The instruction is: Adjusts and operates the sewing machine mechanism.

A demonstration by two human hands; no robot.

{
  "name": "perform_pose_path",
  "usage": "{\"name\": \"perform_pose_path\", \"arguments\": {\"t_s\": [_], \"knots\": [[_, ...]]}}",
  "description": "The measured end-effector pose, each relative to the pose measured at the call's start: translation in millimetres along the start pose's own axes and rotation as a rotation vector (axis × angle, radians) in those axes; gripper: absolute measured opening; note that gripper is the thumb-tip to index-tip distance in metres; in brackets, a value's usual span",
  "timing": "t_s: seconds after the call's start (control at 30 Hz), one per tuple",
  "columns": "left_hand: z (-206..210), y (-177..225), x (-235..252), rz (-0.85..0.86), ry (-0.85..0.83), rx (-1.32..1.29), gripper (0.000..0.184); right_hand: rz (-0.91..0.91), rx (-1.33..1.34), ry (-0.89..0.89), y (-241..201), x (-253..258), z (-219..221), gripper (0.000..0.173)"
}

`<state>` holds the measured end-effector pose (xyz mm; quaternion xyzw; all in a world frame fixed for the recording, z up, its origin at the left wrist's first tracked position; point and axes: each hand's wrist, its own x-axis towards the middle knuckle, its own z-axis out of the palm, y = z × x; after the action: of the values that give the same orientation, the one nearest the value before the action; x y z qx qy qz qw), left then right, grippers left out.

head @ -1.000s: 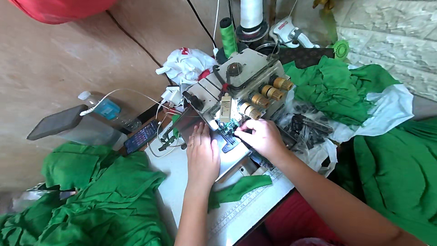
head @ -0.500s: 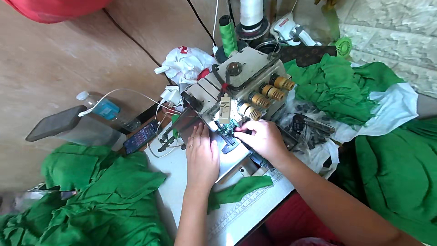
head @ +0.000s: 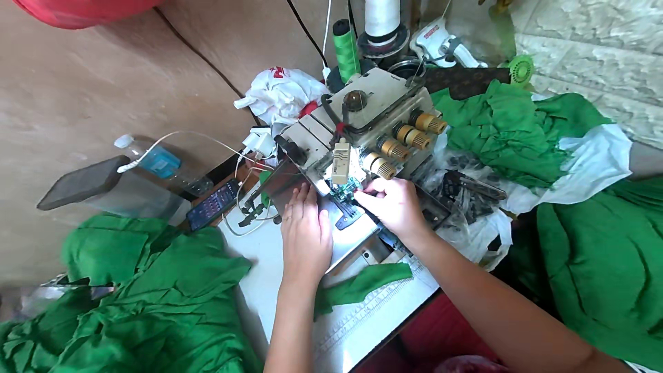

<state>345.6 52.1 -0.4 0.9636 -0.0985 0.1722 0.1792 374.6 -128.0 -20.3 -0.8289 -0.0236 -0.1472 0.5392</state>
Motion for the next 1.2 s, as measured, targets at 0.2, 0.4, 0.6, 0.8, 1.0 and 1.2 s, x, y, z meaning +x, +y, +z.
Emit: {"name": "perform_pose_path", "arguments": {"t_s": [0.2, 0.4, 0.6, 0.8, 1.0, 1.2], "knots": [[0, -1, 0, 0.007, 0.011, -0.005, 0.049, -0.068, 0.029, 0.120, 6, -5, 13, 0.017], [-1, 0, 0, -0.011, -0.002, -0.011, 0.048, -0.133, 0.346, 0.085, 17, -15, -1, 0.012], [-1, 1, -1, -0.027, 0.011, -0.032, 0.045, -0.028, 0.515, -0.041, 18, -25, -30, 0.019], [-2, -2, -7, -0.014, 0.083, -0.119, 0.036, 0.226, 0.860, -0.093, 8, -13, -39, 0.020], [-12, 43, -42, 0.248, 0.152, -0.046, 0.029, 0.243, 0.895, -0.126, 13, -6, -35, 0.020], [5, 73, -12, 0.362, -0.027, 0.086, 0.009, 0.138, 0.812, -0.145, 19, -6, -33, 0.018]]}}
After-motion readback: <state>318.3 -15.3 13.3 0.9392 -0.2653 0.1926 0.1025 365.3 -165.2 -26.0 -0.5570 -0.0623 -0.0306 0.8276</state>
